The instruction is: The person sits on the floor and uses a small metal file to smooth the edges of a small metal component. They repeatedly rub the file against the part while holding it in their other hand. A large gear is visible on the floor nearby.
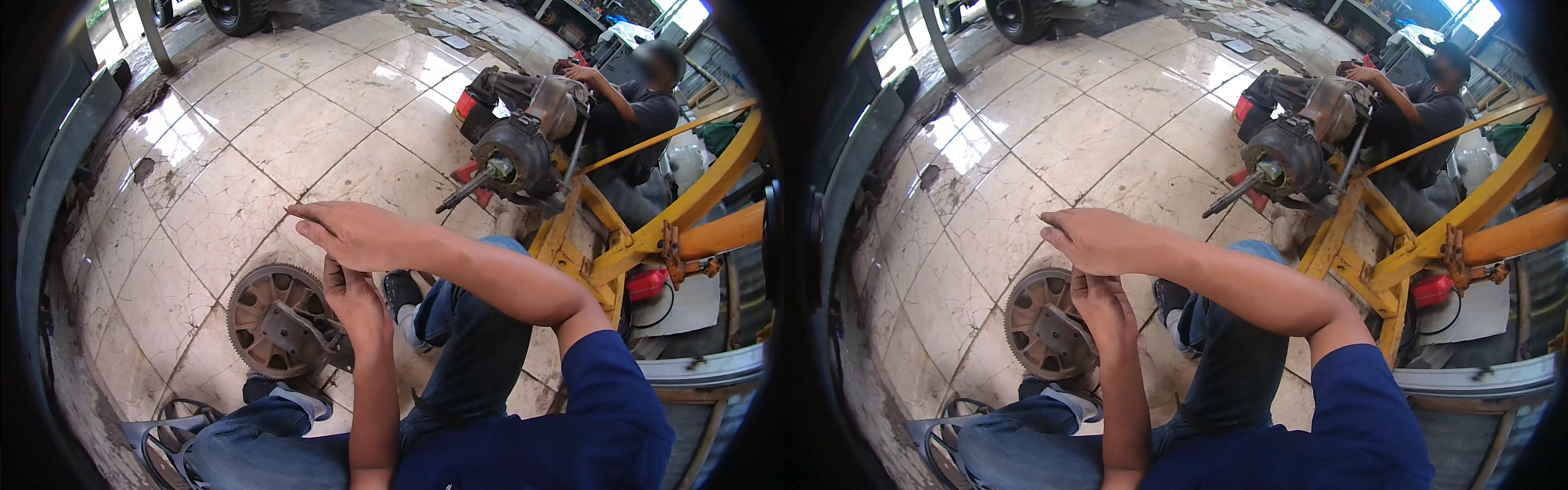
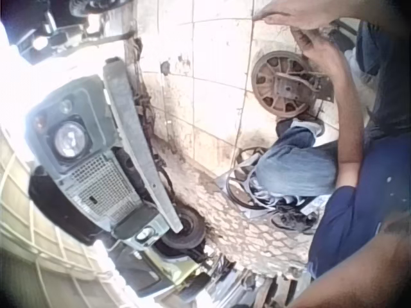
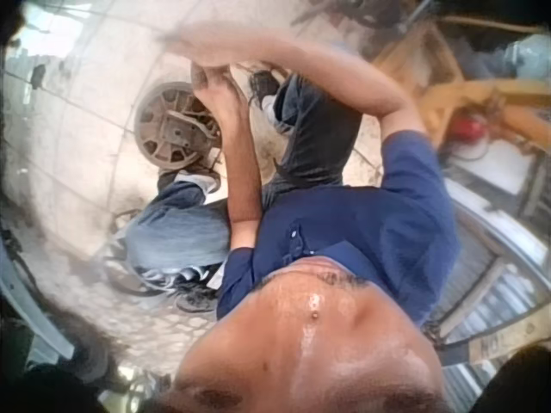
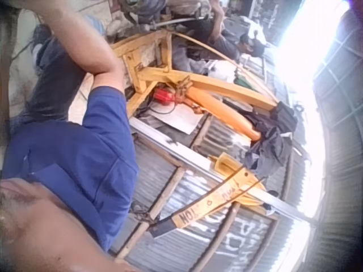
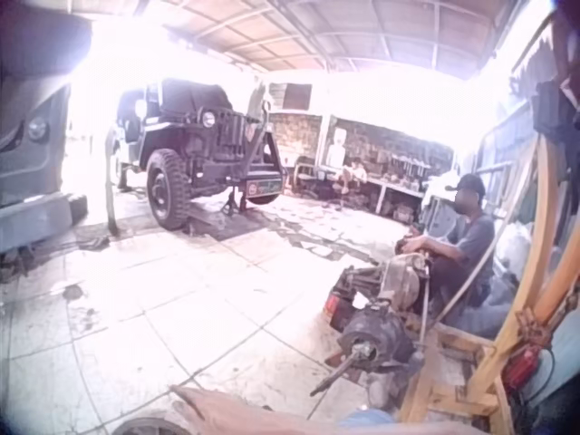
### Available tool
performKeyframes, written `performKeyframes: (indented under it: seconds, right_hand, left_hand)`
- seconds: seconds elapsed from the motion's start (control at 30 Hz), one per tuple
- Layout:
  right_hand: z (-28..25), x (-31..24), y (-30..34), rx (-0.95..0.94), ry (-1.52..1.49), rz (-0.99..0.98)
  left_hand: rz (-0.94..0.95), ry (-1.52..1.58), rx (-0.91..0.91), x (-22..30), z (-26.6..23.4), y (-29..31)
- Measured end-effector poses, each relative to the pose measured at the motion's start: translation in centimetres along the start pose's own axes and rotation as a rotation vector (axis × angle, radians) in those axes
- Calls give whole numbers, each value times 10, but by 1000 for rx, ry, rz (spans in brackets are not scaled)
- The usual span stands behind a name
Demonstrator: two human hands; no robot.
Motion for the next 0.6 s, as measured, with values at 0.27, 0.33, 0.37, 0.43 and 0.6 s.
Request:
performKeyframes:
  seconds: [0.27,0.33,0.37,0.43,0.6]
  right_hand:
    - [33,13,12,56,92,-217]
    - [37,17,4,29,71,-157]
    - [37,19,2,15,62,-127]
    - [31,12,2,-41,-2,-12]
    - [31,4,9,-52,-82,-44]
  left_hand:
    - [-92,147,163,16,-22,-2]
    - [-43,143,87,7,-24,8]
    - [-18,141,48,1,-24,11]
    - [-52,163,67,-4,-24,12]
    - [-144,251,181,18,-31,-9]
Point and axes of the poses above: each hand's wrist, its own y-axis away from the middle knuckle, its own z-axis out of the palm, x = y × z, the point moved 1 cm from there along -y, towards the middle knuckle, and after that the axes turned 5 degrees about z, right-handed, at the moved point
